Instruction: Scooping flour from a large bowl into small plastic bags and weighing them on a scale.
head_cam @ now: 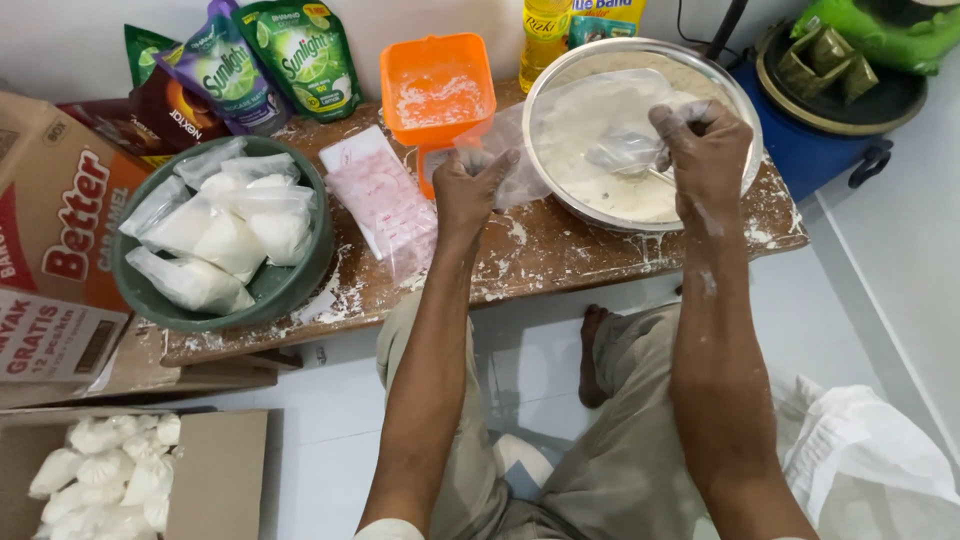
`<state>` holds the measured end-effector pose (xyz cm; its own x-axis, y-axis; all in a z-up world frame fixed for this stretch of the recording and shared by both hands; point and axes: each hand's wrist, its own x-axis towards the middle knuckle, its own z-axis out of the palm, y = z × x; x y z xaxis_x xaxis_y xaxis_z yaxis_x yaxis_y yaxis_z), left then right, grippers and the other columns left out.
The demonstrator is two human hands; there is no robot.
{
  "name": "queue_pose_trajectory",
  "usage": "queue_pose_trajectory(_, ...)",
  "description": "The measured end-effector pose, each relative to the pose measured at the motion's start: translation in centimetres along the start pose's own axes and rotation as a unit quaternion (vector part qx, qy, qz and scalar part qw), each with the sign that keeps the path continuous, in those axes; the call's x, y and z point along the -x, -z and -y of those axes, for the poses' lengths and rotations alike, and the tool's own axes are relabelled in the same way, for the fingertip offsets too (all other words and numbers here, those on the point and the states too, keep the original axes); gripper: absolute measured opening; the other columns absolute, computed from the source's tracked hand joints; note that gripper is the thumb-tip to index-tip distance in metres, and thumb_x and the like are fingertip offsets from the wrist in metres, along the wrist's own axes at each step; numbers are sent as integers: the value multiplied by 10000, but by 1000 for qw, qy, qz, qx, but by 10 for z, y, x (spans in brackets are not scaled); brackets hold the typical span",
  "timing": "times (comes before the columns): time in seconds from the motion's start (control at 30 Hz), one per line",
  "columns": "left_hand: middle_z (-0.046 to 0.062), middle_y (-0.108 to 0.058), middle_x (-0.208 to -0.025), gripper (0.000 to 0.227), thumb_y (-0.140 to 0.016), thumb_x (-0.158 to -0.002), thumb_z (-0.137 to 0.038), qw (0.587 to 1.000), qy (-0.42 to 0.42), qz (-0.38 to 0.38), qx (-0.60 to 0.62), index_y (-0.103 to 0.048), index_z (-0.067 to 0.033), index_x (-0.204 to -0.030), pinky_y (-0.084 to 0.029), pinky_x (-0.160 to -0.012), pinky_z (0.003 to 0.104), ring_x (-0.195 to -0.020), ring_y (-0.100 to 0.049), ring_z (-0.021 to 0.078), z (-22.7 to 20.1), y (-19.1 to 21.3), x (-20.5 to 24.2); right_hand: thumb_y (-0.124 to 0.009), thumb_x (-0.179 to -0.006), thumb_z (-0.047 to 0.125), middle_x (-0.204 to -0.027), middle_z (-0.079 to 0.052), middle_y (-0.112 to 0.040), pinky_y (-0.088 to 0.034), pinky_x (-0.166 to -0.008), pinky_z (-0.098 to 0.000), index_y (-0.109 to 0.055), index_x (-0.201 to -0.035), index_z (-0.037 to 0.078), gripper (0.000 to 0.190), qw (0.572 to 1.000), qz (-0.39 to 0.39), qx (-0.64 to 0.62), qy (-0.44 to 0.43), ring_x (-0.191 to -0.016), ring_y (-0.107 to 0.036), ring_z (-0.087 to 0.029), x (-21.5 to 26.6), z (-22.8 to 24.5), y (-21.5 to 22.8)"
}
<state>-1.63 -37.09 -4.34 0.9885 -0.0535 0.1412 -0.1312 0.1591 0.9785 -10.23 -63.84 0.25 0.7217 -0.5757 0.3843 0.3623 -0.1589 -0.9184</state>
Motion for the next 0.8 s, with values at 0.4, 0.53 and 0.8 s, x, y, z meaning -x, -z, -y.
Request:
queue_pose_trajectory(0.4, 274, -618, -1121, 599, -772, -901, -377, 906, -224, -103, -345, -573, -15, -1336, -462, -999, 611, -1101, -592, 495, -30, -2, 19, -899, -953, 41, -626, -144, -582, -460, -408, -261, -582, -825, -23, 348, 996, 75, 17, 35, -477, -588, -140, 24, 19, -33)
queue_pose_trajectory(0.53, 149, -593, -1021, 411, -734, -962, -352, 912, -261, -80, -306, -653, -74, -1252, -442, -1029, 532, -1081, -609, 370, -59, -14, 37, -876, -1003, 139, -713, -133, -617, -481, -474, -258, -610, -894, 32, 307, 981, 153, 103, 66, -548, -573, -158, 37, 20, -47)
queue_pose_trajectory(0.8, 60, -658, -863, 573, -830, -882, -207, 991, -53, 121, -23, -555, -10, -1345, -631, -588, 265, -791, -687, 148, -37, -45, 29, -804, -1010, 72, -683, -126, -565, -420, -528, -284, -596, -878, -14, 261, 925, 156, 283, 200, -553, -528, -202, 52, 20, -76)
